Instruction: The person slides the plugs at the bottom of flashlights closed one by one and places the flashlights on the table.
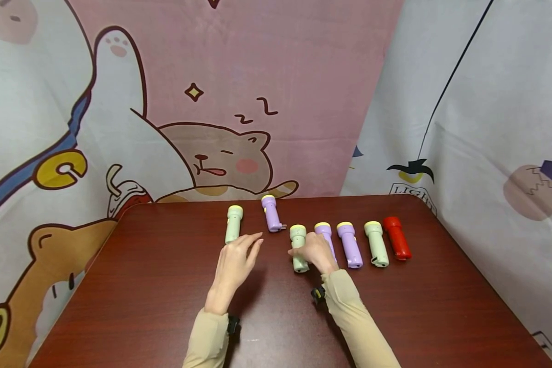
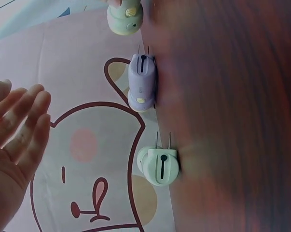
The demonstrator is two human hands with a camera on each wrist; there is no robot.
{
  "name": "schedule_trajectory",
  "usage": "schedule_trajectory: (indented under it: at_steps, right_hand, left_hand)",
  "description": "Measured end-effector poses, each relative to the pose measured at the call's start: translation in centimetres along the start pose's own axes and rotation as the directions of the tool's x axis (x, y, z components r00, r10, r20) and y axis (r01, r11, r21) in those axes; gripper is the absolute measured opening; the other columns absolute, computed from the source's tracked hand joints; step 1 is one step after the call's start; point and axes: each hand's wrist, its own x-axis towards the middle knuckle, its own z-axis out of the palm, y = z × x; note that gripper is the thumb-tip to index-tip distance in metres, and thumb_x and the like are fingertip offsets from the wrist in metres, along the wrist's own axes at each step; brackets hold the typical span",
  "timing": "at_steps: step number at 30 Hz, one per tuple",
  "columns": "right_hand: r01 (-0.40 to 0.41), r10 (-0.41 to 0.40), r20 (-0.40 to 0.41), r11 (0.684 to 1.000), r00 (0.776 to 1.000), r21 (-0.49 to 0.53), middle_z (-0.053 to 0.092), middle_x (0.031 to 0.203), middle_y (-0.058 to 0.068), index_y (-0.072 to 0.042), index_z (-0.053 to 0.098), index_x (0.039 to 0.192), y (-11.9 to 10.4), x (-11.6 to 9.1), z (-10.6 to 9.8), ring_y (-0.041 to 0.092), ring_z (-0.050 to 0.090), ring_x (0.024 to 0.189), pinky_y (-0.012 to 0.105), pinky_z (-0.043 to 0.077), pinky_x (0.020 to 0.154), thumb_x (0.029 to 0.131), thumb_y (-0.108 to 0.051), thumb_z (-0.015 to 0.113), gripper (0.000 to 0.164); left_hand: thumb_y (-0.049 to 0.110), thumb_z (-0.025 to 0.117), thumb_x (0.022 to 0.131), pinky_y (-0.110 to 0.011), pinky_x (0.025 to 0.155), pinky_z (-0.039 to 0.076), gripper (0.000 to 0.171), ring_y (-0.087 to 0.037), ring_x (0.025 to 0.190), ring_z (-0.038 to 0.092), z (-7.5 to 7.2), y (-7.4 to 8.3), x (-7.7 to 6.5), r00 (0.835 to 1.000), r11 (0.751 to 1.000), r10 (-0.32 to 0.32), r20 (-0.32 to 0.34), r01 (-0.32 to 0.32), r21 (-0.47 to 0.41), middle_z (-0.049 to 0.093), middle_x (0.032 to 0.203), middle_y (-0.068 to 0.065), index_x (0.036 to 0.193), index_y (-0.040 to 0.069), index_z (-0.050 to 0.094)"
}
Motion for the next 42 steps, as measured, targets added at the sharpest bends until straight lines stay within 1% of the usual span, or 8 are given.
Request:
schedule_trajectory:
  at_steps: [6, 12, 18, 22, 27, 30, 36, 42]
  right_hand:
    - [-0.015, 0.015, 0.017, 1.0, 1.0, -0.019, 0.054, 0.062, 0.004, -0.006, 0.059, 0.069, 0.3, 0.1, 0.3, 0.018, 0.049, 0.058, 0.027, 0.039, 0.049, 0.068, -0.037, 0.082, 0.038]
    - [0.01, -0.01, 0.028, 1.0, 1.0, -0.02, 0.053, 0.062, 0.003, -0.005, 0.059, 0.07, 0.4, 0.2, 0.2, 0.017, 0.047, 0.058, 0.028, 0.039, 0.05, 0.069, -0.038, 0.082, 0.04]
    - [0.018, -0.019, -0.001, 0.997, 1.0, -0.077, 0.058, 0.065, 0.005, -0.004, 0.063, 0.075, -0.1, 0.4, -0.5, 0.019, 0.052, 0.059, 0.031, 0.041, 0.051, 0.072, -0.04, 0.08, 0.04]
    - [-0.007, -0.002, -0.064, 0.991, 0.998, -0.133, 0.066, 0.076, 0.012, -0.003, 0.066, 0.078, -0.9, 0.9, -1.4, 0.027, 0.062, 0.069, 0.04, 0.047, 0.054, 0.074, -0.042, 0.077, 0.041]
    - [0.012, -0.039, -0.187, 0.989, 0.982, -0.147, 0.07, 0.086, 0.019, -0.005, 0.068, 0.073, -2.1, 2.7, -1.9, 0.039, 0.067, 0.078, 0.047, 0.051, 0.059, 0.079, -0.041, 0.073, 0.037]
    - [0.062, -0.082, -0.23, 0.994, 0.97, -0.092, 0.07, 0.091, 0.019, -0.004, 0.069, 0.083, -2.7, 4.5, -1.4, 0.04, 0.068, 0.082, 0.048, 0.053, 0.065, 0.082, -0.04, 0.07, 0.036]
    - [0.125, -0.118, -0.188, 0.992, 0.975, 0.028, 0.069, 0.103, 0.018, -0.001, 0.067, 0.105, -3.4, 7.6, 0.9, 0.037, 0.067, 0.093, 0.047, 0.053, 0.077, 0.084, -0.039, 0.067, 0.043]
    - [0.099, -0.098, -0.125, 0.995, 0.987, 0.004, 0.068, 0.1, 0.019, -0.003, 0.065, 0.092, -4.1, 9.4, 2.6, 0.036, 0.067, 0.091, 0.045, 0.052, 0.074, 0.083, -0.043, 0.066, 0.041]
  left_hand:
    - [0.02, 0.064, 0.09, -0.038, 0.064, 0.054, 0.019, -0.023, 0.078, 0.07, -0.1, -0.5, -0.1, 0.996, 0.995, -0.091, -0.004, 0.091, 0.042, 0.074, 0.09, -0.006, 0.102, 0.008, 0.073]
    - [0.019, 0.063, 0.091, -0.044, 0.064, 0.054, 0.019, -0.03, 0.081, 0.07, 0.1, -1.5, -0.1, 0.978, 0.975, -0.206, -0.013, 0.207, 0.084, 0.074, 0.093, -0.011, 0.102, 0.007, 0.073]
    - [0.016, 0.063, 0.09, -0.048, 0.062, 0.053, 0.018, -0.034, 0.083, 0.068, 0.4, -3.0, 0.1, 0.949, 0.94, -0.315, -0.016, 0.315, 0.132, 0.073, 0.093, -0.014, 0.101, 0.004, 0.072]
    - [0.015, 0.063, 0.089, -0.049, 0.067, 0.053, 0.02, -0.036, 0.087, 0.066, 0.9, -4.0, 0.3, 0.924, 0.91, -0.383, -0.016, 0.381, 0.164, 0.072, 0.095, -0.016, 0.101, 0.002, 0.071]
    - [0.016, 0.065, 0.087, -0.051, 0.071, 0.052, 0.023, -0.039, 0.087, 0.065, 1.5, -5.1, 0.2, 0.899, 0.881, -0.438, -0.022, 0.434, 0.191, 0.071, 0.095, -0.018, 0.102, -0.001, 0.07]
    - [0.016, 0.067, 0.086, -0.051, 0.069, 0.052, 0.025, -0.041, 0.084, 0.066, 1.8, -5.4, 0.3, 0.884, 0.865, -0.467, -0.022, 0.462, 0.196, 0.071, 0.094, -0.019, 0.103, -0.002, 0.07]
    - [0.017, 0.069, 0.084, -0.052, 0.067, 0.053, 0.027, -0.042, 0.082, 0.067, 2.1, -5.6, 0.3, 0.855, 0.837, -0.519, 0.012, 0.505, 0.213, 0.071, 0.093, -0.02, 0.103, -0.002, 0.07]
    - [0.018, 0.068, 0.085, -0.052, 0.065, 0.053, 0.026, -0.042, 0.081, 0.067, 2.2, -5.3, 0.4, 0.846, 0.828, -0.533, 0.031, 0.514, 0.224, 0.071, 0.093, -0.02, 0.103, -0.001, 0.07]
